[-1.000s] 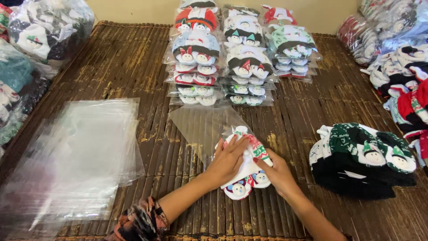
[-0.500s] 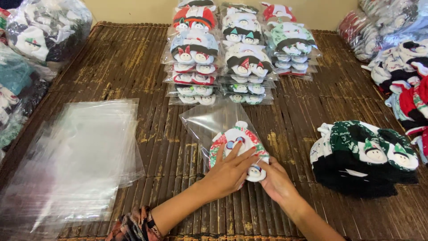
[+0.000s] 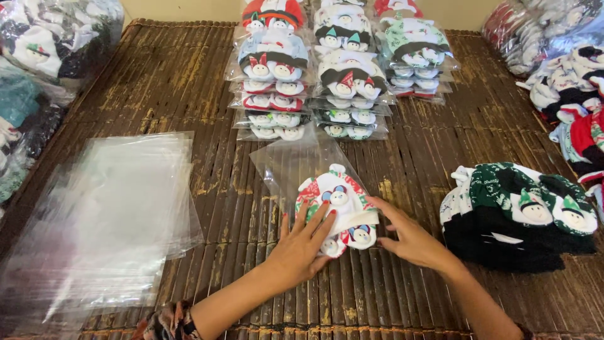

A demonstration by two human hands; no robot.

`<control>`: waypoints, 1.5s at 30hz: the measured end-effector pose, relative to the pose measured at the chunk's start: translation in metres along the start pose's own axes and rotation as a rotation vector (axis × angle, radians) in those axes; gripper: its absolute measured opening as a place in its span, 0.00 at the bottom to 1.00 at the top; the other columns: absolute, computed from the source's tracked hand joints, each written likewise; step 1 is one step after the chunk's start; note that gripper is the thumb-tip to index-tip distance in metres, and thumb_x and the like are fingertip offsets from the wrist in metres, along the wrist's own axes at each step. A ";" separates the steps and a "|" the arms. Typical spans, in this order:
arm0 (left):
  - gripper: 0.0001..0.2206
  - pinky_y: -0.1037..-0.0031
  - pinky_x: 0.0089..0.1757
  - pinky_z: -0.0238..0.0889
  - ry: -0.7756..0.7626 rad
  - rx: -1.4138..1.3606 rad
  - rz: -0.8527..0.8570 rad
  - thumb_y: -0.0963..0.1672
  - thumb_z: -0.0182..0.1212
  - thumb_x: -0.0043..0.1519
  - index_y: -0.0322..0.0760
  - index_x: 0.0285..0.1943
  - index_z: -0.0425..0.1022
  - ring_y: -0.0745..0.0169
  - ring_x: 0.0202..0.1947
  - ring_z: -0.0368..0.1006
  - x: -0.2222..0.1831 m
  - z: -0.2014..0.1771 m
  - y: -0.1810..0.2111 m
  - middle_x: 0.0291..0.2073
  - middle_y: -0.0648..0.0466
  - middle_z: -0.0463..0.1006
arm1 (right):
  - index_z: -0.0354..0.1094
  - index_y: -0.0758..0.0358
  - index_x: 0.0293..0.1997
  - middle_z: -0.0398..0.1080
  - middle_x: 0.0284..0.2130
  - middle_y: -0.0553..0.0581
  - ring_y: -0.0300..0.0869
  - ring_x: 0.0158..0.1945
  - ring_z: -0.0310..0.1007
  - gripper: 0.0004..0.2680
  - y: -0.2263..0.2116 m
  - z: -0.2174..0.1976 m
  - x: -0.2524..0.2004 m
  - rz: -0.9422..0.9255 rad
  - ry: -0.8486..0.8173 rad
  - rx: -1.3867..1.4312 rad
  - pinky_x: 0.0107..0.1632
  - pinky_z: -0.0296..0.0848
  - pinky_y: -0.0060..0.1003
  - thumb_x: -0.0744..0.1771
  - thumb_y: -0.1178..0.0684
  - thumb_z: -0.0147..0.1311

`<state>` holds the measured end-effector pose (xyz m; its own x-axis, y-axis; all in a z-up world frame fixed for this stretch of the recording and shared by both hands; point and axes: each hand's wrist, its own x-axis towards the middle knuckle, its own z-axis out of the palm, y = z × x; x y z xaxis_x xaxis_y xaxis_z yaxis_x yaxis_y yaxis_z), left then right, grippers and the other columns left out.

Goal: The person organizes small fabric items by folding them and placing them into clear plastic bags on a bamboo surface.

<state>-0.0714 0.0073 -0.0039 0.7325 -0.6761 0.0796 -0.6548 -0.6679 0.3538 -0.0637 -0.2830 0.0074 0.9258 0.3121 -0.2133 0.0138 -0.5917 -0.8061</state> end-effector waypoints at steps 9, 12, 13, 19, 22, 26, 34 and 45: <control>0.40 0.22 0.60 0.37 -0.019 -0.162 -0.064 0.42 0.71 0.56 0.43 0.79 0.53 0.17 0.73 0.32 0.000 -0.063 -0.005 0.78 0.38 0.44 | 0.65 0.56 0.67 0.73 0.51 0.64 0.58 0.52 0.76 0.20 -0.007 0.022 0.009 -0.324 0.409 -0.328 0.51 0.78 0.50 0.66 0.62 0.54; 0.42 0.22 0.60 0.39 -0.033 -0.169 -0.129 0.43 0.73 0.55 0.42 0.79 0.52 0.16 0.73 0.31 -0.002 -0.051 -0.021 0.78 0.38 0.42 | 0.67 0.59 0.63 0.76 0.42 0.66 0.59 0.45 0.78 0.17 0.010 0.025 0.019 -0.352 0.489 -0.385 0.47 0.78 0.52 0.66 0.63 0.54; 0.42 0.22 0.60 0.39 -0.033 -0.169 -0.128 0.43 0.73 0.55 0.42 0.79 0.52 0.16 0.73 0.31 -0.003 -0.047 -0.025 0.78 0.38 0.42 | 0.67 0.59 0.63 0.76 0.42 0.66 0.59 0.45 0.78 0.17 0.012 0.025 0.021 -0.352 0.489 -0.387 0.47 0.78 0.52 0.66 0.63 0.54; 0.42 0.24 0.61 0.35 0.002 -0.217 -0.110 0.47 0.72 0.56 0.43 0.80 0.51 0.14 0.73 0.28 -0.007 -0.035 -0.030 0.79 0.40 0.40 | 0.56 0.57 0.72 0.60 0.66 0.73 0.70 0.61 0.64 0.26 -0.016 0.016 0.030 -0.362 0.444 -0.351 0.59 0.68 0.62 0.64 0.67 0.53; 0.43 0.25 0.61 0.34 0.027 -0.222 -0.090 0.48 0.72 0.56 0.44 0.80 0.50 0.16 0.73 0.28 -0.006 -0.032 -0.029 0.79 0.40 0.41 | 0.63 0.56 0.70 0.68 0.60 0.71 0.70 0.61 0.67 0.24 -0.005 0.015 0.035 -0.269 0.323 -0.143 0.58 0.70 0.62 0.65 0.70 0.47; 0.39 0.26 0.61 0.38 0.100 -0.306 -0.022 0.50 0.73 0.55 0.40 0.75 0.57 0.14 0.73 0.32 -0.008 -0.039 -0.031 0.77 0.38 0.47 | 0.74 0.56 0.58 0.77 0.45 0.64 0.59 0.47 0.78 0.18 -0.013 0.024 0.022 -0.301 0.466 -0.139 0.48 0.77 0.51 0.64 0.69 0.53; 0.33 0.38 0.67 0.34 0.130 -0.281 0.093 0.48 0.71 0.55 0.39 0.69 0.61 0.31 0.77 0.33 -0.009 -0.030 -0.034 0.78 0.46 0.49 | 0.71 0.60 0.41 0.72 0.25 0.51 0.41 0.24 0.67 0.07 -0.015 0.046 -0.017 -0.219 0.686 -0.414 0.27 0.65 0.37 0.62 0.59 0.61; 0.34 0.34 0.67 0.25 0.238 -0.121 0.139 0.50 0.63 0.62 0.47 0.78 0.56 0.32 0.77 0.36 -0.012 -0.020 -0.023 0.78 0.48 0.50 | 0.62 0.51 0.60 0.70 0.46 0.50 0.42 0.46 0.75 0.15 -0.060 0.025 -0.042 0.306 0.275 -0.774 0.50 0.79 0.40 0.69 0.41 0.49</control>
<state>-0.0614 0.0367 0.0052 0.6699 -0.6566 0.3466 -0.7354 -0.5226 0.4314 -0.1124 -0.2419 0.0513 0.9876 -0.0742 -0.1383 -0.0902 -0.9895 -0.1133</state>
